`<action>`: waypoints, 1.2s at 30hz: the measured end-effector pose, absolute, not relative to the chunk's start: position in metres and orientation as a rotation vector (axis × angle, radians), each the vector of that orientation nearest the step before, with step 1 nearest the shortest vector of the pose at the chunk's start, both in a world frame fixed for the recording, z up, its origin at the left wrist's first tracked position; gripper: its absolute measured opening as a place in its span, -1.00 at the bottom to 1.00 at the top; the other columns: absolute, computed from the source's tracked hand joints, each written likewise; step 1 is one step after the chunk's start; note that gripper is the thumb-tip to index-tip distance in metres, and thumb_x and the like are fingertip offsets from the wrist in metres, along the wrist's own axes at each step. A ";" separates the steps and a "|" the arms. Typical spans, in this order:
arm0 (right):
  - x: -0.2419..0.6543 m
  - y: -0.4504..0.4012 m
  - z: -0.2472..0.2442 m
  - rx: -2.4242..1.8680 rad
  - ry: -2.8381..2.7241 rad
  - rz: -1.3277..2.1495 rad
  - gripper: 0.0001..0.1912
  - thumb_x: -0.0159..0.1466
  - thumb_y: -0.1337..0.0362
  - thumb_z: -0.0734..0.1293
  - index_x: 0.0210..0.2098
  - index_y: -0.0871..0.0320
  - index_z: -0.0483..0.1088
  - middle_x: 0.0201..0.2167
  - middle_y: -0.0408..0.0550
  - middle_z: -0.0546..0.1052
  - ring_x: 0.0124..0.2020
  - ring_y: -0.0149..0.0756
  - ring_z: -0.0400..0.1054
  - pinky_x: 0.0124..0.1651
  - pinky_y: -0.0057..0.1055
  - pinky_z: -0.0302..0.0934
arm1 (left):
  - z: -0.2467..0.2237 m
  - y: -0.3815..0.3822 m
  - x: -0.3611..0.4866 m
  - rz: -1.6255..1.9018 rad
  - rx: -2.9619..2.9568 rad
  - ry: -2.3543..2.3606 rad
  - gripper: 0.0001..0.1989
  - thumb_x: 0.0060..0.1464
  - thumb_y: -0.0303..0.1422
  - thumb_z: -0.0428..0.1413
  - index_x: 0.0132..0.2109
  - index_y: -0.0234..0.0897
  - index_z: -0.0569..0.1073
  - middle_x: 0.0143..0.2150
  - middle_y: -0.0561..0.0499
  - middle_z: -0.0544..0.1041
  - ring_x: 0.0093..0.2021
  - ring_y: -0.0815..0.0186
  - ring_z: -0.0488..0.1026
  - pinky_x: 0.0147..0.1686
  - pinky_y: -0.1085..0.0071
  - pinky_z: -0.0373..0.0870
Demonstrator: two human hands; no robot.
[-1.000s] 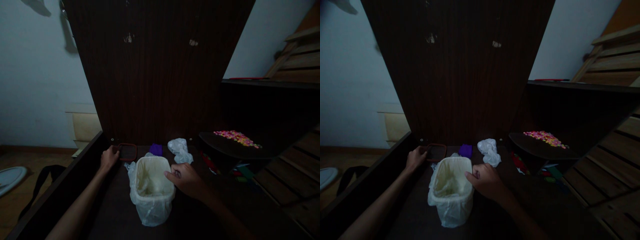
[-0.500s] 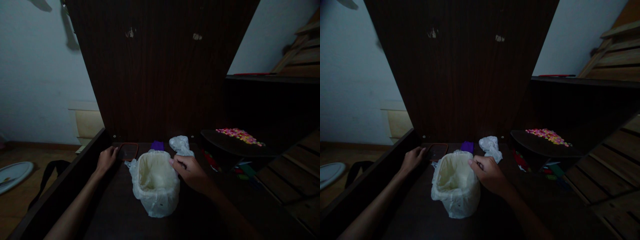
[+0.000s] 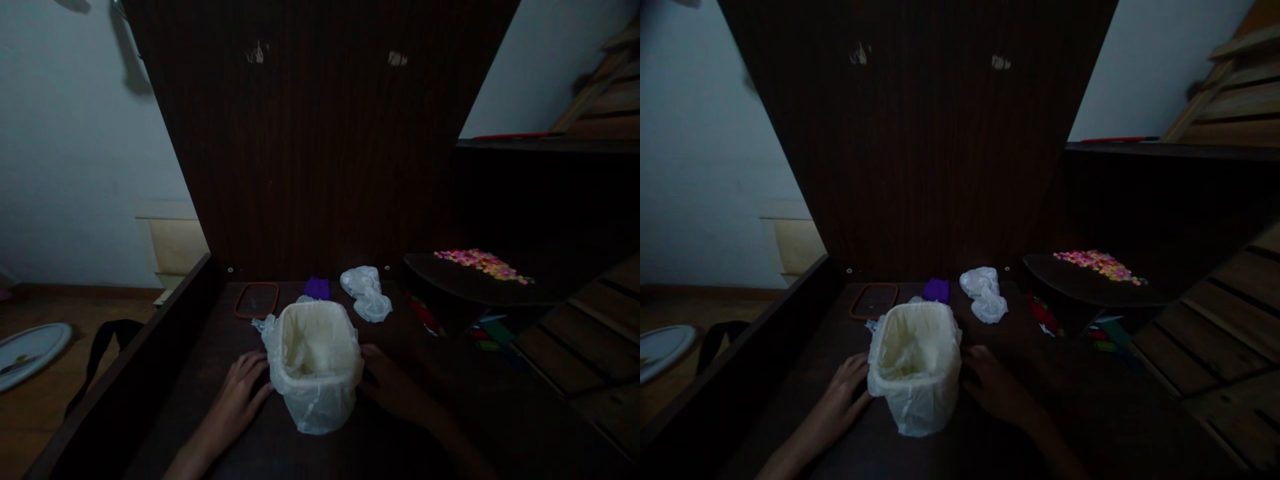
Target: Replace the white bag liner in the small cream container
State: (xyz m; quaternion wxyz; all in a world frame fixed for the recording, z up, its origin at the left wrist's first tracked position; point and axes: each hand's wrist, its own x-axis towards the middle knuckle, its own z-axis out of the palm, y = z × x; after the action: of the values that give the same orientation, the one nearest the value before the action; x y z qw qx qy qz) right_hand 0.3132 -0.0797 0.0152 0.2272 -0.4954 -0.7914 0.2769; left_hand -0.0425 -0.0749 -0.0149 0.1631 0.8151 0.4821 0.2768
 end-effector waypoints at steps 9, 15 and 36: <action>0.291 -0.089 0.008 -1.267 -2.139 0.937 -0.43 0.35 0.03 0.30 0.33 -0.09 0.30 0.39 -0.02 0.28 0.51 0.07 -0.20 0.48 0.24 -0.35 | -0.012 -0.070 -0.031 0.557 2.346 1.266 -0.56 0.32 -0.10 0.02 0.24 -0.08 0.45 0.32 -0.15 0.43 0.39 -0.13 0.24 0.37 -0.31 0.01; 0.295 -0.098 -0.004 -1.307 -1.811 1.203 -0.29 0.38 -0.18 0.18 0.44 -0.12 0.06 0.48 -0.05 0.08 0.51 -0.01 -0.21 0.47 0.19 -0.28 | -0.001 -0.075 -0.022 0.834 2.005 1.223 -0.61 0.27 -0.05 0.08 0.08 -0.13 0.56 0.16 -0.17 0.56 0.23 -0.08 0.43 0.29 -0.08 0.30; 0.267 -0.116 0.009 -0.752 -0.661 1.241 -0.32 -0.05 0.07 0.64 0.08 -0.13 0.53 0.15 0.01 0.56 0.21 0.13 0.40 0.21 0.03 0.32 | -0.021 -0.084 0.010 1.005 0.916 1.318 -0.30 -0.17 -0.24 0.34 0.10 -0.22 0.23 -0.34 0.03 0.59 -0.59 0.27 0.54 -0.63 0.37 0.53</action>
State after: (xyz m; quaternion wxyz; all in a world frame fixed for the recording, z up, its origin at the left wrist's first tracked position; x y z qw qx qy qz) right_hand 0.2674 -0.1156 0.0092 0.6986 -0.3374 -0.2964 0.5570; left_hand 0.0101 -0.0837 -0.0206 0.5843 0.3926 0.5648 0.4306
